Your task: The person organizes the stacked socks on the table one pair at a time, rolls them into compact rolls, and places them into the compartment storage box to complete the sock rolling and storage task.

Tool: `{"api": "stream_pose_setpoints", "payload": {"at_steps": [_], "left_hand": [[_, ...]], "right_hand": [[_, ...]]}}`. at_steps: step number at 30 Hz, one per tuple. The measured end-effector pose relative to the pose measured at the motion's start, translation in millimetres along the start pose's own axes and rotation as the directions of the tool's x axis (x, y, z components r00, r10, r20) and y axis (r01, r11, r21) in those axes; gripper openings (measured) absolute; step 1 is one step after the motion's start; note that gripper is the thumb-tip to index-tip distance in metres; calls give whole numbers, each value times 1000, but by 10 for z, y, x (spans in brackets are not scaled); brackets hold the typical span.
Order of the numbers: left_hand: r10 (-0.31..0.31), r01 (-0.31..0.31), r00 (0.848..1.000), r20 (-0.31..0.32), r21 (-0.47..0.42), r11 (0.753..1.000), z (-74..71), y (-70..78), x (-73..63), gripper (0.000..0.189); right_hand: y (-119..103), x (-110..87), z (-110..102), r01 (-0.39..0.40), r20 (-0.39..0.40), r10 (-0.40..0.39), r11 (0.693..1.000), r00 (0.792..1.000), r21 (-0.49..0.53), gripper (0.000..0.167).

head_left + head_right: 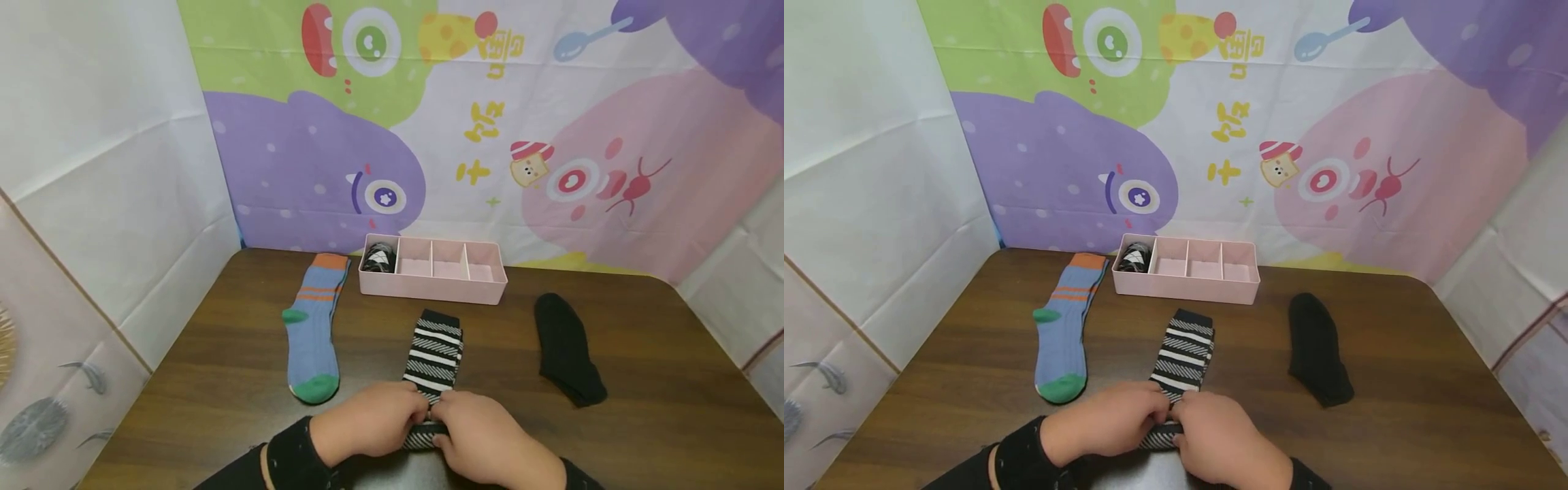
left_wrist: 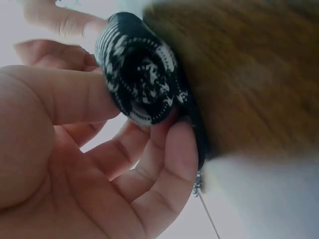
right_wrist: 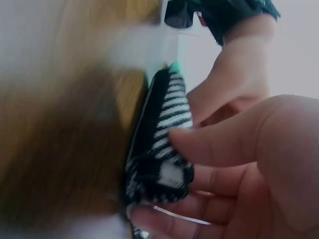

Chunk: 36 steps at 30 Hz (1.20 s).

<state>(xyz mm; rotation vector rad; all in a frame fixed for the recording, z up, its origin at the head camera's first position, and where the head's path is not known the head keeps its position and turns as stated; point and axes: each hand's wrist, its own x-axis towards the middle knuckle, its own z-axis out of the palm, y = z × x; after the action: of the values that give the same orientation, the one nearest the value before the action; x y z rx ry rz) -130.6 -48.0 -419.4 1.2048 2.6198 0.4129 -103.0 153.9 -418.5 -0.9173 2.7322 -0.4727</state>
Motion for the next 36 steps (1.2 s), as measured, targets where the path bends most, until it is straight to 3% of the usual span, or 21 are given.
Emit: {"api": "stream_pose_setpoints", "payload": {"at_steps": [9, 13, 16, 24, 30, 36], "left_hand": [[-13, 13, 1000, 20, 29, 1000, 4, -12, -21, 6], [13, -13, 1000, 16, -4, 1000, 2, -31, -43, 19], [42, -42, 999, 3, 25, 999, -2, -35, -49, 29], [89, -82, 996, -33, 162, 983, -48, 4, -43, 23], [88, -86, 996, -8, 141, 986, -34, 18, -17, 17], [63, -62, 998, -3, 58, 996, -41, 18, -6, 12]], "right_hand": [[169, 87, 54, -44, 69, 29, 970, 997, 238, 11], [217, 117, 68, -69, 83, 47, 952, 995, 297, 12], [233, 134, 68, -72, 86, 48, 950, 995, 304, 11], [230, 170, 62, -88, 38, 80, 936, 996, 340, 9], [232, 137, 87, -74, -40, 93, 940, 995, 332, 12], [201, 94, 60, -62, -35, 76, 952, 997, 299, 13]]}}
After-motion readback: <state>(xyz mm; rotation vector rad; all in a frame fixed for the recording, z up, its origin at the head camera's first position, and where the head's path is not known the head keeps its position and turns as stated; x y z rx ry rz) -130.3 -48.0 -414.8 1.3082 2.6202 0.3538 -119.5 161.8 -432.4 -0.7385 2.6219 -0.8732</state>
